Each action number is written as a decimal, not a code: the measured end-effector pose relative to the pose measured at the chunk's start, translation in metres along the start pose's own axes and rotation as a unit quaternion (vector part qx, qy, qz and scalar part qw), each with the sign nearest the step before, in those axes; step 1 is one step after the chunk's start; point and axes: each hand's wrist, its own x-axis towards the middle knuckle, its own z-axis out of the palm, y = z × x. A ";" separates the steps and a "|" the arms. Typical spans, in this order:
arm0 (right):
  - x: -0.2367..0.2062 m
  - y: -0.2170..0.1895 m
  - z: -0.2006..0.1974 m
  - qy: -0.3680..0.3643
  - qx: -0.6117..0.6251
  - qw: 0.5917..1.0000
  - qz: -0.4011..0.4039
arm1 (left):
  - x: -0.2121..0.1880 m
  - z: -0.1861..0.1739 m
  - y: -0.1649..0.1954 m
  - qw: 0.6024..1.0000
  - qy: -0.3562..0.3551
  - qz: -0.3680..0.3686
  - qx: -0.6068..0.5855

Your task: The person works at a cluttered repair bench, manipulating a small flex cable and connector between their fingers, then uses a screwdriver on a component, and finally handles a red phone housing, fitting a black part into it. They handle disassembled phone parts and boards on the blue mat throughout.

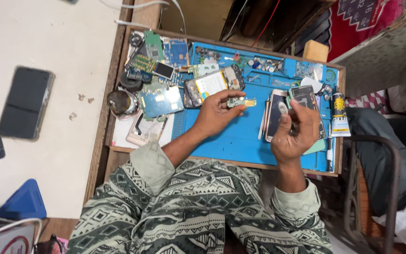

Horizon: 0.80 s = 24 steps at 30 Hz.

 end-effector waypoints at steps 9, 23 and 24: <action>0.005 0.005 0.002 -0.081 -0.075 0.992 -0.061 | 0.000 -0.002 -0.008 1.000 -0.014 -0.004 0.009; 0.006 0.010 -0.006 -0.072 -0.123 0.988 -0.065 | -0.003 0.001 -0.006 0.999 -0.021 0.006 0.023; 0.007 0.010 -0.006 -0.083 -0.108 0.989 -0.053 | -0.003 0.002 -0.004 0.999 -0.021 0.015 0.046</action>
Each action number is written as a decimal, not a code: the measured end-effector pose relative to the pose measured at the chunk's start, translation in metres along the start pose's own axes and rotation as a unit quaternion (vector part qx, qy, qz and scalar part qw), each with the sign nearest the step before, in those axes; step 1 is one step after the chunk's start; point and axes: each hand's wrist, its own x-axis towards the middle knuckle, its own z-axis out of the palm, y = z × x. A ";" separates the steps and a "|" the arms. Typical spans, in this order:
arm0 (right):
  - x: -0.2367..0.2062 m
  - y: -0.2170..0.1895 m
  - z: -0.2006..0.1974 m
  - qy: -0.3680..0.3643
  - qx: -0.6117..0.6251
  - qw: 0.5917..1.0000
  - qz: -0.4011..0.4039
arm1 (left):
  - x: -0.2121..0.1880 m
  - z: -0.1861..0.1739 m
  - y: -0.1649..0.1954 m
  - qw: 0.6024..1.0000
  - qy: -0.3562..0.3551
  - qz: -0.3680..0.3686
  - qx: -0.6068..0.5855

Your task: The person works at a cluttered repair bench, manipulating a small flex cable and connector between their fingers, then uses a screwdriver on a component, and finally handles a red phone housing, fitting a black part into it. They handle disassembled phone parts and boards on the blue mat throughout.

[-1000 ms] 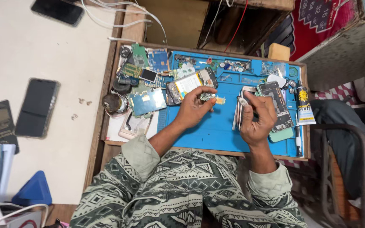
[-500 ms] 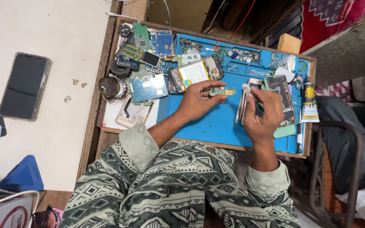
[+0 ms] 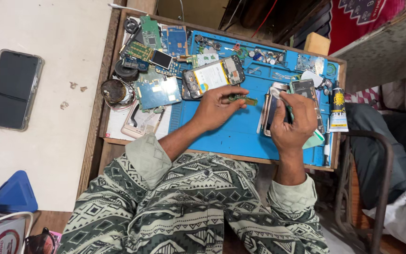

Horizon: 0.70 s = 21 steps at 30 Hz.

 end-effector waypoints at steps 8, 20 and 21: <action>0.001 -0.002 0.003 -0.044 0.026 0.999 -0.010 | -0.003 0.003 0.013 0.997 0.026 0.022 0.069; -0.001 -0.003 0.002 -0.039 0.026 0.999 0.018 | -0.008 0.003 0.029 0.983 0.011 0.085 0.161; 0.000 -0.003 0.002 -0.036 0.023 0.999 0.018 | -0.007 0.003 0.029 0.984 0.010 0.086 0.158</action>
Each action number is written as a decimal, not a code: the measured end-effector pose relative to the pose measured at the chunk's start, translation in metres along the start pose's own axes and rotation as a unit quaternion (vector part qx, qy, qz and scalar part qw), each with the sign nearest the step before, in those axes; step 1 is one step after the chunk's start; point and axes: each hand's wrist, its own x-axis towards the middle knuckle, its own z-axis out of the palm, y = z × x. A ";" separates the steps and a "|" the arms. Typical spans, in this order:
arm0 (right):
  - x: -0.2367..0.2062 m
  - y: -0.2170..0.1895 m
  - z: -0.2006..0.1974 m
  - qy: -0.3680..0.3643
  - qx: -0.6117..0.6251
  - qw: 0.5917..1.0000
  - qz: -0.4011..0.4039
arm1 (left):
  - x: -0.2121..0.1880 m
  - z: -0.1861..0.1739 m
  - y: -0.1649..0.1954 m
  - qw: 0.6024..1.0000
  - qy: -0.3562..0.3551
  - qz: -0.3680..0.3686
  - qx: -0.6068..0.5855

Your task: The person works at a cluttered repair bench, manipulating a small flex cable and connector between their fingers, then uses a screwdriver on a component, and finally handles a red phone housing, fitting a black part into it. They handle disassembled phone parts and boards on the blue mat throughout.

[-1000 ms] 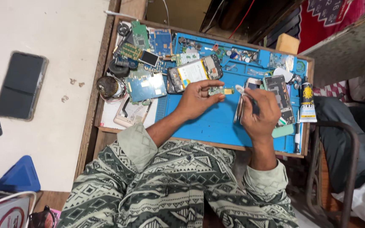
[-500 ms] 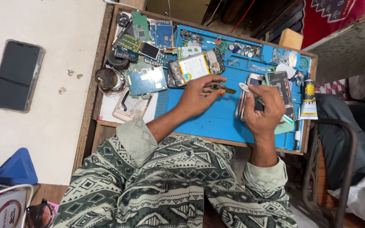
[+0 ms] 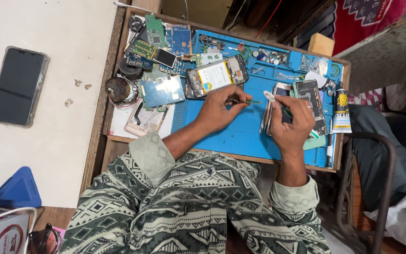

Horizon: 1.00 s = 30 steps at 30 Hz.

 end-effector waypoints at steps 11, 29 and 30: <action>-0.001 0.002 0.003 -0.015 -0.026 1.000 0.005 | 0.000 0.002 -0.009 0.997 -0.008 -0.027 -0.070; -0.002 0.005 0.000 -0.018 -0.033 0.999 -0.002 | -0.001 0.004 -0.013 0.994 0.011 -0.056 -0.092; -0.009 0.003 -0.007 -0.018 -0.035 0.999 0.011 | -0.011 0.008 -0.010 0.992 0.017 -0.066 -0.107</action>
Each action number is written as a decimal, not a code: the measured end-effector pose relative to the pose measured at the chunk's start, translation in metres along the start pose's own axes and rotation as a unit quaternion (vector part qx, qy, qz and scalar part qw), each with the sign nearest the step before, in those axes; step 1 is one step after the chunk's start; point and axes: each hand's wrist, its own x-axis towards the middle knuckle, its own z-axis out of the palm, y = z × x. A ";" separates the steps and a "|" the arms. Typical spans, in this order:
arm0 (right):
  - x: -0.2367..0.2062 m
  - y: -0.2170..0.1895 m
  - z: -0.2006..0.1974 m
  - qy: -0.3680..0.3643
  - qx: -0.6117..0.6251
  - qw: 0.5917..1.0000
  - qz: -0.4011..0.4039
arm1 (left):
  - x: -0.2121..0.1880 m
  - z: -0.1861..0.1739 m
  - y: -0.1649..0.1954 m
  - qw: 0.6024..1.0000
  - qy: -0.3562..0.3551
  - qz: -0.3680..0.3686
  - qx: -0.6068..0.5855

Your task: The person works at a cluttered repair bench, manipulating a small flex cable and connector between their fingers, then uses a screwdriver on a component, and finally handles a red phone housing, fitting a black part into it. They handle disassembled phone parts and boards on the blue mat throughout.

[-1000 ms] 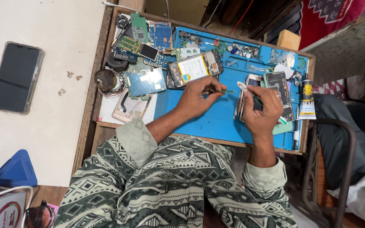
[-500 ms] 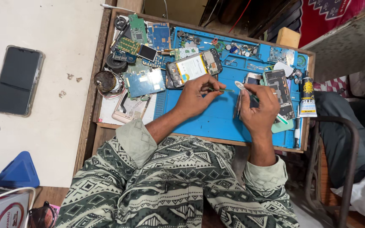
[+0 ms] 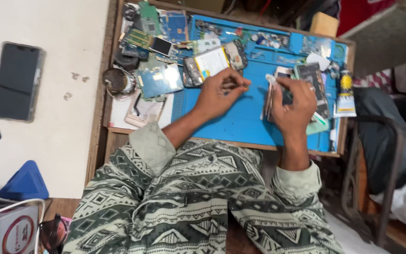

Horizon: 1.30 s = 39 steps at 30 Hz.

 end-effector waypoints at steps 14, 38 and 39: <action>0.010 0.066 -0.015 -0.001 -0.116 0.993 0.039 | 0.006 -0.006 0.002 0.999 -0.012 0.040 0.001; 0.093 0.042 0.063 -0.167 -0.148 0.968 -0.116 | 0.004 -0.007 0.008 0.986 -0.073 0.023 0.148; 0.092 0.046 0.059 -0.142 -0.092 0.982 -0.077 | 0.005 -0.008 0.006 0.994 -0.084 0.010 0.067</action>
